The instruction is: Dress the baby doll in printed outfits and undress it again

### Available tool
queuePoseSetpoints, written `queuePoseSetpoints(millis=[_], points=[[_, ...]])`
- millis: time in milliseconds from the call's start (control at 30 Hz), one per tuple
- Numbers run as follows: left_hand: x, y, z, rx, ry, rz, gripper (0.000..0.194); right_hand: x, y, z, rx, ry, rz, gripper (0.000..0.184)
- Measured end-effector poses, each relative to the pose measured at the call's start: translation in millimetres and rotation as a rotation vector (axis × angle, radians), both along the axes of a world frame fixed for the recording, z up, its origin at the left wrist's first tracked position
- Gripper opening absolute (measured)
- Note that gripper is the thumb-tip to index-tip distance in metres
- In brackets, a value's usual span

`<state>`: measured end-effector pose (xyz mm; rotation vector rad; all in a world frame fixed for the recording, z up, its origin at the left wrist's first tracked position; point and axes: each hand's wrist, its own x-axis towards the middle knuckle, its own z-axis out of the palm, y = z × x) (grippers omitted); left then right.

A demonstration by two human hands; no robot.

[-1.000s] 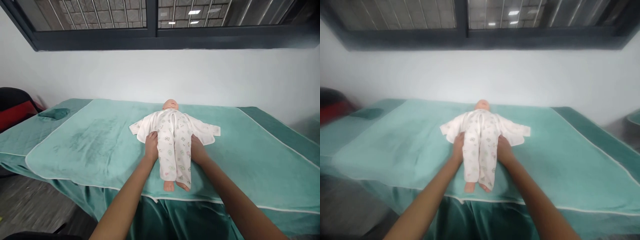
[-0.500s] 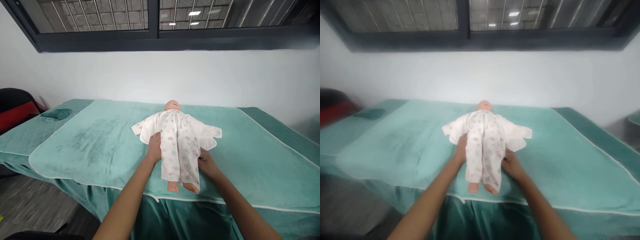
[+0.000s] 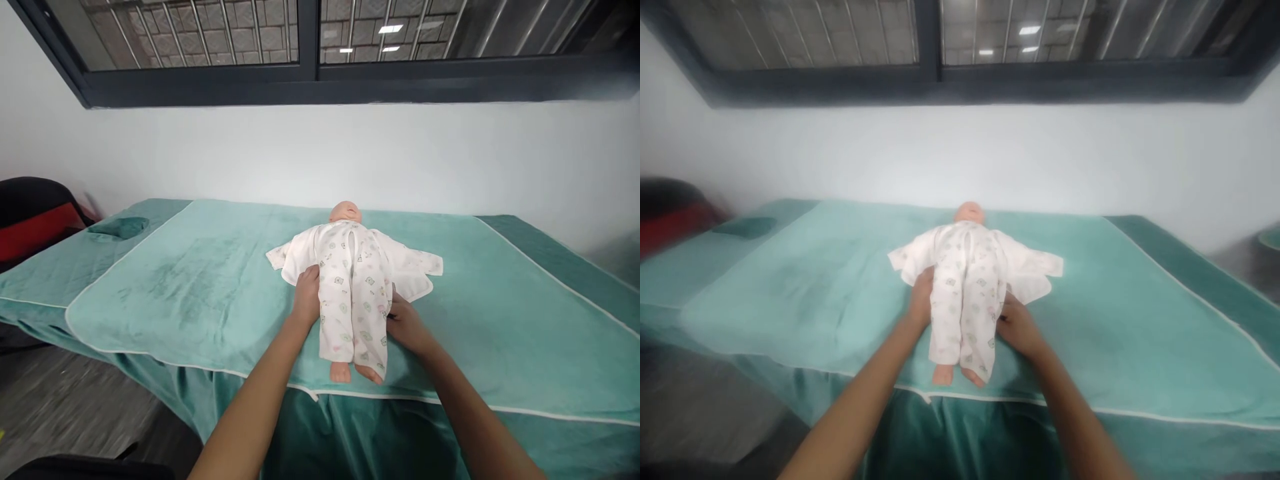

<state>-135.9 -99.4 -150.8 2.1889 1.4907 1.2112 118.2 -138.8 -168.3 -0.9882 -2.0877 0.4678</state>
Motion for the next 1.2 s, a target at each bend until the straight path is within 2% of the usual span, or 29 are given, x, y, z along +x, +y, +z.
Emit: queuePoseSetpoints(millis=[167, 367, 533, 667, 767, 833, 900, 967, 1033, 1100, 1200], points=[[-9.7, -12.2, -3.5, 0.108, 0.145, 0.059, 0.026, -3.0, -3.4, 2.2, 0.003, -0.042, -0.078, 0.022], [-31.4, -39.8, -6.7, 0.207, 0.183, 0.027, 0.022, -3.6, -7.5, -2.5, 0.301, -0.203, -0.198, 0.019], [-33.5, -45.4, -10.7, 0.159, 0.145, -0.037, 0.026, -2.5, -15.4, 0.8, 0.311, -0.268, -0.190, 0.021], [-36.6, -41.6, -11.3, 0.088, 0.010, -0.024, 0.031, 6.2, -33.1, 5.0, 0.214, -0.260, -0.111, 0.021], [-50.1, -34.4, -4.3, -0.051, -0.138, 0.027, 0.037, 26.2, -41.2, 4.2, 0.079, -0.169, -0.092, 0.024], [-61.0, -26.4, 2.6, -0.137, -0.153, 0.155, 0.037, 46.0, -35.5, 1.9, 0.008, -0.101, -0.232, 0.027], [-68.0, -16.8, 8.9, -0.204, -0.088, 0.317, 0.038, 66.8, -19.7, 0.0, -0.008, -0.100, -0.463, 0.028], [-68.4, -7.1, 13.4, -0.270, -0.006, 0.431, 0.038, 83.5, 2.0, 0.6, -0.016, -0.182, -0.688, 0.036], [-64.2, 1.1, 16.5, -0.340, 0.029, 0.487, 0.034, 92.7, 23.8, 5.0, -0.102, -0.251, -0.832, 0.049], [-59.9, 7.1, 20.2, -0.397, 0.006, 0.504, 0.030, 94.4, 41.1, 13.7, -0.265, -0.231, -0.850, 0.053], [-61.1, 10.9, 32.0, -0.436, -0.082, 0.448, 0.026, 87.7, 55.7, 35.8, -0.448, -0.139, -0.716, 0.040]])
